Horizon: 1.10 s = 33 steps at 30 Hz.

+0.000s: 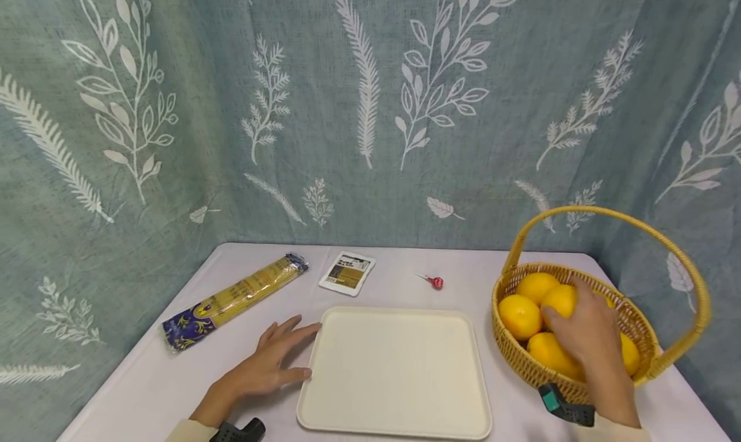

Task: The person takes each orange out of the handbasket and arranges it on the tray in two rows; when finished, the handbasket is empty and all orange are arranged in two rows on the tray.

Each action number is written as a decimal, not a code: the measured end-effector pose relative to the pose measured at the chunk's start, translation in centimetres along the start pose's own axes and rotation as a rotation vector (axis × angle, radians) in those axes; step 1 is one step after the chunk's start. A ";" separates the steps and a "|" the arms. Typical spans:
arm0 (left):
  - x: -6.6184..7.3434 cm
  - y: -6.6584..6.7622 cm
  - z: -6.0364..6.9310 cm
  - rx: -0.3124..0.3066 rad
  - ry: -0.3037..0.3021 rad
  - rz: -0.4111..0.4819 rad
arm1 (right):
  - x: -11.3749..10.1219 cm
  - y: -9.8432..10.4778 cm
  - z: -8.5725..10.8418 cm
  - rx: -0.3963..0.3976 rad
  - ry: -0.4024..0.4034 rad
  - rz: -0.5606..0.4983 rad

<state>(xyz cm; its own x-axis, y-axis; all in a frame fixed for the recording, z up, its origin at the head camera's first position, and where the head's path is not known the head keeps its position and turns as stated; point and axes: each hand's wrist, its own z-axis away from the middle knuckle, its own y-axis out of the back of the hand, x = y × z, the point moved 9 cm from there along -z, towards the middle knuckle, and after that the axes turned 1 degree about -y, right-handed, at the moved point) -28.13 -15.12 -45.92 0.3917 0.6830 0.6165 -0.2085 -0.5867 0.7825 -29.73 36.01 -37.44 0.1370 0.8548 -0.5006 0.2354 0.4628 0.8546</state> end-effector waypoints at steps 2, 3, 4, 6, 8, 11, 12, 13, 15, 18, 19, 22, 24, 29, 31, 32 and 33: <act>0.1 0.1 -0.1 -0.024 -0.013 0.006 | 0.3 0.0 0.0 -0.009 -0.020 0.000; 0.1 0.1 -0.2 -0.032 -0.017 0.010 | 0.4 0.1 0.0 -0.011 -0.031 -0.002; 0.1 0.1 -0.3 -0.037 -0.021 0.011 | 0.5 0.2 0.1 -0.008 -0.039 -0.005; 0.1 0.0 -0.4 -0.040 -0.031 0.009 | 0.6 0.4 0.2 0.006 -0.046 -0.014; 0.2 -0.1 -0.6 -0.040 -0.046 0.002 | 0.6 0.5 0.3 0.026 -0.049 -0.027; 0.2 -0.3 -0.7 -0.040 -0.056 -0.008 | 0.5 0.8 0.4 0.061 -0.042 -0.043; 0.1 -0.4 -0.7 -0.041 -0.057 -0.011 | 0.4 0.9 0.5 0.076 -0.038 -0.047; 0.1 -0.4 -0.7 -0.041 -0.058 -0.014 | 0.4 1.0 0.6 0.093 -0.038 -0.051; 0.1 -0.3 -0.7 -0.043 -0.058 -0.022 | 0.3 1.2 0.9 0.121 -0.048 -0.070; 0.1 -0.2 -0.7 -0.046 -0.060 -0.029 | 0.0 1.7 1.3 0.158 -0.071 -0.111; 0.1 -0.2 -0.7 -0.045 -0.060 -0.030 | -0.2 1.8 1.4 0.165 -0.080 -0.130; 0.2 0.0 -0.7 -0.038 -0.060 -0.034 | -1.3 2.3 1.7 0.200 -0.063 -0.182; 0.2 0.1 -0.6 -0.032 -0.058 -0.038 | -2.5 2.6 1.9 0.221 -0.029 -0.219; 0.1 -0.2 -0.4 -0.027 -0.048 -0.049 | -5.7 2.4 2.2 0.225 0.060 -0.291; 0.0 -0.2 -0.2 -0.024 -0.040 -0.046 | -7.0 1.8 2.4 0.214 0.080 -0.315; -0.1 -0.2 -0.1 -0.022 -0.034 -0.044 | -7.6 1.5 2.5 0.213 0.088 -0.326; -0.1 -0.2 0.0 -0.020 -0.029 -0.042 | -8.1 1.0 2.7 0.209 0.092 -0.335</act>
<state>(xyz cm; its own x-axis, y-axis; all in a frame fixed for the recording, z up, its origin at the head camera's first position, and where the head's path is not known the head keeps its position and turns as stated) -28.10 -15.11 -46.16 0.4265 0.6934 0.5809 -0.2090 -0.5493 0.8091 -28.03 28.92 -32.87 -0.0653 0.6866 -0.7241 0.4439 0.6699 0.5952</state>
